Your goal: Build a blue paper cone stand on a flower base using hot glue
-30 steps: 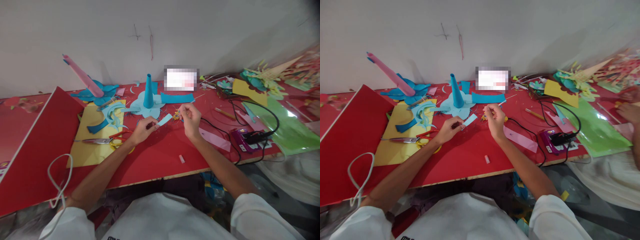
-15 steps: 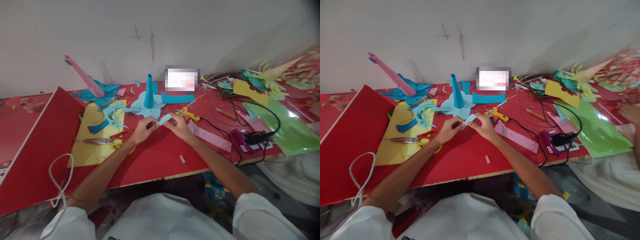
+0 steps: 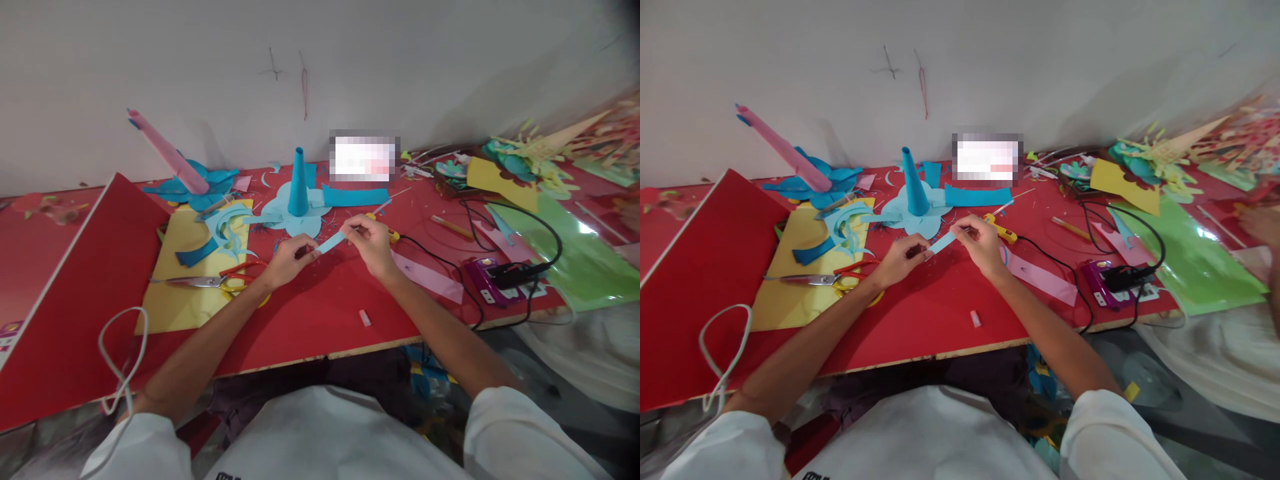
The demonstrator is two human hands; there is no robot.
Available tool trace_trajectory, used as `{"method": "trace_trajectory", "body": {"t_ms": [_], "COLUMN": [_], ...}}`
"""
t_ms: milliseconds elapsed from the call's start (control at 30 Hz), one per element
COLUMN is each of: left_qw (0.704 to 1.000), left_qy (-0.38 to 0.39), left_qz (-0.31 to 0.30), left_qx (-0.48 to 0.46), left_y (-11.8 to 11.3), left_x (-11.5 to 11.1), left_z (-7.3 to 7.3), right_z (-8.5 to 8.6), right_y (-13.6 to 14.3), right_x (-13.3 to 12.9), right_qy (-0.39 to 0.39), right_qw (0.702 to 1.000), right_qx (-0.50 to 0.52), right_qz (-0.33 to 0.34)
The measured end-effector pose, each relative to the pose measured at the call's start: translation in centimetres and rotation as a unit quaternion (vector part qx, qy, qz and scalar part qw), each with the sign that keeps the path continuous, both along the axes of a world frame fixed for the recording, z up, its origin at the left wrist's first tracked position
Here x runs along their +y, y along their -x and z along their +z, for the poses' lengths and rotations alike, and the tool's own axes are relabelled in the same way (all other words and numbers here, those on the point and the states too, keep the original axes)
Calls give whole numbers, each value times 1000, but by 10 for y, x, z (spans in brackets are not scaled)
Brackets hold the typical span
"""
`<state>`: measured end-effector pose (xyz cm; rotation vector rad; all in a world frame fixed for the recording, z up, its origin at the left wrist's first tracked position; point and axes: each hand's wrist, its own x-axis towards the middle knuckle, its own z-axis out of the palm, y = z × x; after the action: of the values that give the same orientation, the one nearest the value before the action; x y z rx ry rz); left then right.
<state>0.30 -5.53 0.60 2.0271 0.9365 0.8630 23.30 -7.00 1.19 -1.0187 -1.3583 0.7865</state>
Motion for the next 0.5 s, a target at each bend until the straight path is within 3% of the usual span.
{"method": "trace_trajectory", "body": {"t_ms": [233, 400, 500], "left_qw": [1000, 999, 999], "left_qy": [4, 13, 15], "left_qz": [11, 22, 29], "left_qx": [-18, -28, -35], "left_y": [1, 0, 0], "left_x": [2, 2, 2], "left_z": [-2, -1, -2], "right_z": [-3, -1, 0], "right_y": [-11, -13, -12], "right_x": [9, 7, 6], "right_qy": [-20, -26, -27], "right_qw": [993, 996, 998], "right_qx": [107, 37, -16], "right_qz": [-51, -78, -51]}}
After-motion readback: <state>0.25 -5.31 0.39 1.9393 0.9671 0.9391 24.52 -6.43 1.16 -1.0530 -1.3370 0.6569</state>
